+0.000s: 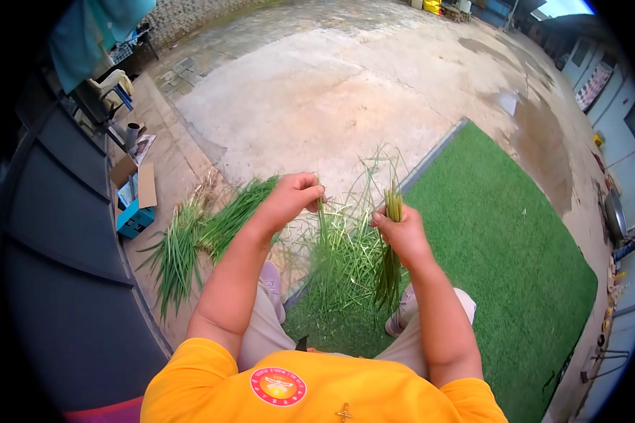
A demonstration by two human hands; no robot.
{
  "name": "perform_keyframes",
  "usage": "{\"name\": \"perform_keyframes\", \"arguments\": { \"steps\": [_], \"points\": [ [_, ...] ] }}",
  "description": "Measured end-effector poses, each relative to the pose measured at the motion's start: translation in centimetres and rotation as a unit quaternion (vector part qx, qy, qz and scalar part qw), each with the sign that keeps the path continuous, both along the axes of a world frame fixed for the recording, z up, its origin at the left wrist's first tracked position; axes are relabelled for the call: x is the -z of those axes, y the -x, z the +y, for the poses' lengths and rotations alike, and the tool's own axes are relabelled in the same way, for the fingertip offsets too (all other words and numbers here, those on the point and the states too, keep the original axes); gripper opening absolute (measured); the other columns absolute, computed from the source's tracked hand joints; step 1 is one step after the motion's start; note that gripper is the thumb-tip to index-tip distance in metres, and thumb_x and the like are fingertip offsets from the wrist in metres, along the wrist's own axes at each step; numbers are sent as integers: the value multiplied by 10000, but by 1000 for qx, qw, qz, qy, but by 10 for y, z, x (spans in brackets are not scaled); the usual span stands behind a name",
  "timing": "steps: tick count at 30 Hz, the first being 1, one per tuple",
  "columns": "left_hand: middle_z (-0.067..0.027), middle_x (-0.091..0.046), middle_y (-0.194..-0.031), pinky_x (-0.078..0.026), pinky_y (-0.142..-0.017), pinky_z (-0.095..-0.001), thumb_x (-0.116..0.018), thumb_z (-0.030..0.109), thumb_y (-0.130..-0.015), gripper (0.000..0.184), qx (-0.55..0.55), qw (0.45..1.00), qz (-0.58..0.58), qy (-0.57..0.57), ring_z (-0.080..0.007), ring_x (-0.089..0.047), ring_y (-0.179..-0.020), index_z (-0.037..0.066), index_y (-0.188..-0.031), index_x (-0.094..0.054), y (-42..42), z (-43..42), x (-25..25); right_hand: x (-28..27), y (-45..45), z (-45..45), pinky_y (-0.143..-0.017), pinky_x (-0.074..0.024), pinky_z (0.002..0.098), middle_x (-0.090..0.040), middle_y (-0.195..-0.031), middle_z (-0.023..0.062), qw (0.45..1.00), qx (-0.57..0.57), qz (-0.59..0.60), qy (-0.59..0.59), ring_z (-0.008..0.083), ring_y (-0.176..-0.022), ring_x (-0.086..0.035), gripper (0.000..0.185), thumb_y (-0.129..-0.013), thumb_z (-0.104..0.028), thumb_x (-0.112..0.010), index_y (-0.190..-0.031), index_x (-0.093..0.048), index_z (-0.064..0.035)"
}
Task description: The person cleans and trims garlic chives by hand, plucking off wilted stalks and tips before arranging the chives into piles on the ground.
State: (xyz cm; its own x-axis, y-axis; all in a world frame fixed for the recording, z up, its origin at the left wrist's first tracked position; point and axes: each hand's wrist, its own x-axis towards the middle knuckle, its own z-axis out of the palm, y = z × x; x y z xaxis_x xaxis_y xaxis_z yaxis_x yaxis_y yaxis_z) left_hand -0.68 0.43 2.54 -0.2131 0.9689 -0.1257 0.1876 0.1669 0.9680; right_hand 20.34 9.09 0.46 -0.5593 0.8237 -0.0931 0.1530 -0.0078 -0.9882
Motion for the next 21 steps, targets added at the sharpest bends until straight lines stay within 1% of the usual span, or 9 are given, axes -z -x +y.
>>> {"name": "perform_keyframes", "arguments": {
  "steps": [2,5,6,8,10,12,14,17,21],
  "points": [
    [-46,-601,-788,-453,-636,-250,-468,162,-872,149,-59,992,-92,-56,-116,-542,-639,43,-825,-542,-1,-2,-4,-2,-7,8,-427,-324,203,-518,-616,-12,1000,-3,-8,-1,44,-478,-406,41,-789,-41,-590,-813,-568,-16],
    [-42,-589,-791,-456,-639,-248,-452,165,-885,136,-44,983,-176,-43,-123,-548,-644,52,-863,-524,-7,-4,-12,-6,-10,12,-414,-297,192,-484,-618,-24,997,66,23,27,39,-469,-386,236,-787,-60,-604,-999,-565,36],
    [-42,-589,-791,-456,-639,-248,-452,165,-885,136,-45,982,-181,-32,-123,-548,-644,52,-863,-524,-11,-6,-10,-8,-11,9,-414,-297,192,-484,-618,-24,997,67,16,37,39,-469,-386,236,-787,-60,-604,-999,-565,36],
    [-26,-566,-732,-450,-623,-239,-453,184,-893,148,38,985,-167,-17,-114,-540,-634,55,-866,-521,-18,-2,-7,-20,-9,5,-436,-326,195,-532,-658,-12,997,56,40,44,34,-501,-413,299,-768,-87,-627,-1039,-572,27],
    [-1,-530,-671,-437,-589,-220,-452,195,-898,163,72,980,-183,-9,-92,-513,-601,58,-849,-526,-30,4,3,-18,-3,-1,-435,-304,185,-508,-637,-23,995,33,65,73,29,-492,-396,299,-779,-110,-626,-1040,-573,27],
    [18,-506,-640,-418,-553,-196,-458,210,-900,186,126,985,-118,-6,-68,-476,-569,56,-832,-538,-47,8,11,-17,3,-7,-438,-293,182,-487,-617,-28,984,-13,124,124,33,-489,-392,306,-787,-134,-628,-1043,-575,26],
    [33,-487,-624,-380,-514,-174,-461,210,-901,202,123,983,-134,3,-46,-441,-548,52,-814,-552,-62,10,16,-15,7,-12,-438,-293,186,-504,-620,-18,980,-18,129,152,40,-486,-393,245,-793,-136,-625,-981,-592,16],
    [44,-474,-604,-304,-471,-166,-473,190,-896,192,97,986,-135,-1,-29,-402,-533,43,-830,-576,-65,16,15,-9,11,-6,-436,-314,189,-562,-660,23,974,37,186,126,49,-494,-411,135,-824,-135,-592,-854,-583,-4],
    [51,-469,-588,-297,-468,-164,-474,159,-888,181,120,989,-81,10,-22,-383,-520,27,-870,-596,-52,16,13,-24,-5,23,-445,-351,183,-583,-688,67,962,103,231,107,56,-504,-436,160,-854,-137,-553,-898,-553,17]
  ]
}}
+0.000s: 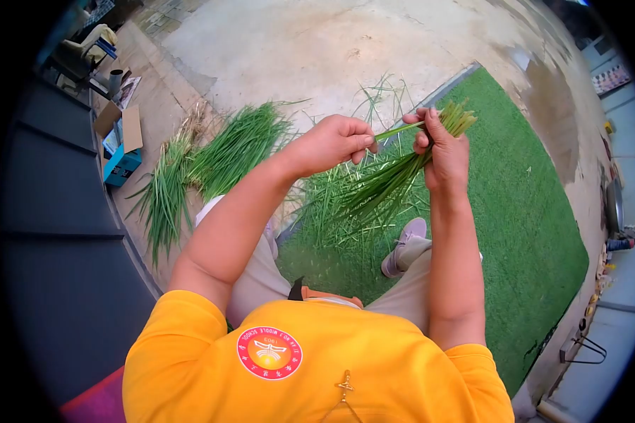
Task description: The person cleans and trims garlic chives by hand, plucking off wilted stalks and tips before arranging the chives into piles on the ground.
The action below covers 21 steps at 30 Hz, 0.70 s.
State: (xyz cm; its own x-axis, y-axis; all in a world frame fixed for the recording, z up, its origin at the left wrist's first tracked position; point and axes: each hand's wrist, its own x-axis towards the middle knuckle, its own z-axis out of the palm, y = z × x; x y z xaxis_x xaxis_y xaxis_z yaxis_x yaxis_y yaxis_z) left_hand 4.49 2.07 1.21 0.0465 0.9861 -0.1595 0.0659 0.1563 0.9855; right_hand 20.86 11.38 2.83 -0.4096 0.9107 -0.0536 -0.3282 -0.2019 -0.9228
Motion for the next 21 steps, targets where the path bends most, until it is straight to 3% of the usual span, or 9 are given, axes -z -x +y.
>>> {"name": "perform_keyframes", "arguments": {
  "steps": [12,16,21],
  "points": [
    [50,-473,-597,-298,-489,-185,-456,83,-866,179,50,995,77,50,-23,-364,-533,3,-953,-591,21,-22,-12,3,-75,69,-458,-368,184,-542,-717,74,985,164,45,-21,64,-514,-442,251,-865,-167,-548,-987,-508,48],
    [34,-482,-608,-300,-486,-191,-457,54,-836,153,33,998,45,16,-32,-374,-527,4,-905,-584,15,-19,1,3,-75,65,-446,-364,188,-534,-679,57,982,181,44,-11,67,-498,-432,243,-852,-169,-570,-958,-522,44],
    [37,-451,-544,-283,-465,-196,-442,13,-708,130,-21,999,33,28,-33,-366,-502,29,-705,-572,5,-18,-12,0,-78,65,-439,-361,188,-531,-674,49,980,195,34,-10,57,-490,-422,237,-854,-171,-566,-965,-526,35]
  ]
}}
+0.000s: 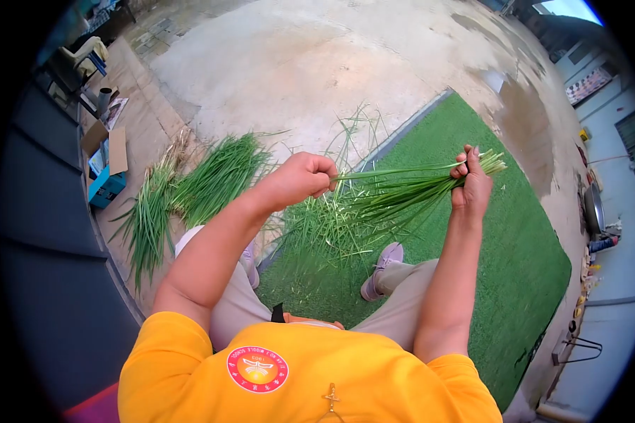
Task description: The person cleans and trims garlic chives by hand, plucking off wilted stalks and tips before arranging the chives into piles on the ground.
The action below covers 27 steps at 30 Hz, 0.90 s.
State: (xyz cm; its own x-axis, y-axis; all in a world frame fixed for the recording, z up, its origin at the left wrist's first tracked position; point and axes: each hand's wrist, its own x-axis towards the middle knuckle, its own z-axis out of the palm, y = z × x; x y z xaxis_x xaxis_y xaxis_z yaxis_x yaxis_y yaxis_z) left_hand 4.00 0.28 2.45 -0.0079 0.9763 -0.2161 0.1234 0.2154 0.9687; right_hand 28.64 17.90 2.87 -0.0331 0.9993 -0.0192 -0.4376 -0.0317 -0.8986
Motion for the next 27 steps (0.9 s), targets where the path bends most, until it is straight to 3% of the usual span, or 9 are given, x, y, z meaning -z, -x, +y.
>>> {"name": "perform_keyframes", "arguments": {
  "steps": [4,8,9,10,12,13,17,22,27],
  "points": [
    [40,-425,-513,-267,-460,-202,-421,17,-670,145,-71,995,70,-25,-32,-359,-495,53,-596,-539,6,3,6,3,-16,12,-439,-358,189,-520,-676,33,999,51,14,8,44,-484,-405,229,-872,-174,-537,-977,-529,30],
    [-56,-602,-729,-434,-614,-247,-495,37,-726,105,-91,986,124,-61,-113,-545,-678,13,-739,-597,24,4,28,2,-26,15,-439,-355,176,-522,-698,30,996,60,62,28,41,-494,-411,223,-878,-166,-525,-992,-523,26],
    [-110,-625,-931,-459,-730,-312,-556,55,-737,105,-108,943,296,-104,-209,-582,-849,10,-816,-608,24,1,27,3,-27,14,-439,-355,172,-523,-703,30,995,54,73,29,38,-496,-412,220,-878,-162,-523,-997,-521,24],
    [-110,-625,-931,-459,-730,-312,-556,55,-737,105,-107,944,294,-103,-209,-582,-849,10,-816,-608,26,-1,29,3,-29,14,-439,-355,172,-523,-703,30,995,55,71,31,38,-496,-412,220,-878,-162,-523,-997,-521,24],
    [-107,-616,-988,-455,-744,-352,-607,61,-711,116,-168,783,559,-215,-260,-569,-893,24,-822,-615,31,0,27,3,-30,13,-449,-361,169,-530,-700,24,993,51,95,36,30,-497,-413,219,-880,-173,-523,-997,-520,12],
    [-111,-618,-959,-461,-740,-345,-642,68,-686,146,-144,843,494,-158,-282,-572,-846,26,-823,-616,34,2,19,4,-32,14,-449,-361,169,-530,-700,24,994,49,93,37,30,-497,-413,219,-880,-173,-523,-997,-520,12],
    [-88,-626,-898,-465,-704,-297,-630,50,-711,123,-159,901,392,-99,-220,-591,-785,9,-826,-614,24,5,14,0,-31,9,-461,-359,171,-537,-694,14,990,-3,142,23,25,-489,-411,206,-882,-198,-520,-995,-522,-26],
    [-12,-604,-800,-440,-663,-215,-594,37,-778,110,-61,991,-1,-119,-81,-542,-721,-22,-870,-607,-9,8,18,-6,-24,-4,-444,-321,191,-491,-654,3,974,-92,208,9,39,-465,-373,175,-890,-198,-503,-978,-484,-48],
    [-40,-588,-815,-440,-668,-233,-626,70,-761,153,3,993,16,-119,-102,-538,-738,-6,-894,-611,-31,5,10,-11,-10,-22,-438,-315,193,-471,-641,5,970,-108,217,32,44,-467,-368,176,-896,-202,-488,-977,-474,-46]
  ]
}}
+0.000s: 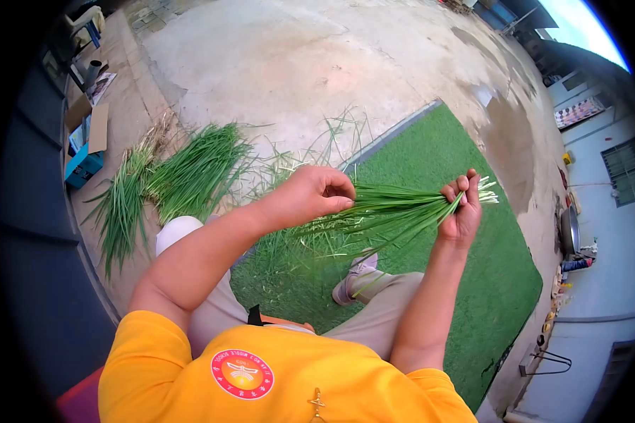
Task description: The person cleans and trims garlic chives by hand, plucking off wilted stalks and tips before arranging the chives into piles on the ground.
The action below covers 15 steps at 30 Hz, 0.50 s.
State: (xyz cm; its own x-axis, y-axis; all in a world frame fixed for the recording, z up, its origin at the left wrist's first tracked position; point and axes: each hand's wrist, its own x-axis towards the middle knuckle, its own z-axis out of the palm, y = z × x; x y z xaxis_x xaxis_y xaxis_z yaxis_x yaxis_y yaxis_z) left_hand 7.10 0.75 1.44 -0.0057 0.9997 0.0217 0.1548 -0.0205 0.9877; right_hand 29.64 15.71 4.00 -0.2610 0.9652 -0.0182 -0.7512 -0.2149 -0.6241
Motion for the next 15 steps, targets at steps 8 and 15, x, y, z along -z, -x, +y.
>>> {"name": "perform_keyframes", "arguments": {
  "steps": [8,15],
  "points": [
    [-60,-577,-807,-437,-651,-249,-653,95,-734,160,27,998,59,-19,-131,-539,-727,11,-868,-625,-12,2,4,-2,12,-12,-447,-329,192,-471,-634,9,996,-76,44,-12,46,-479,-368,152,-907,-192,-464,-933,-515,-52],
    [-64,-576,-724,-433,-620,-262,-625,91,-741,123,12,996,83,-35,-132,-544,-691,-2,-820,-619,-10,2,2,-5,11,-16,-453,-317,186,-468,-621,3,996,-83,32,-26,40,-472,-359,158,-907,-196,-464,-927,-519,-49]
  ]
}}
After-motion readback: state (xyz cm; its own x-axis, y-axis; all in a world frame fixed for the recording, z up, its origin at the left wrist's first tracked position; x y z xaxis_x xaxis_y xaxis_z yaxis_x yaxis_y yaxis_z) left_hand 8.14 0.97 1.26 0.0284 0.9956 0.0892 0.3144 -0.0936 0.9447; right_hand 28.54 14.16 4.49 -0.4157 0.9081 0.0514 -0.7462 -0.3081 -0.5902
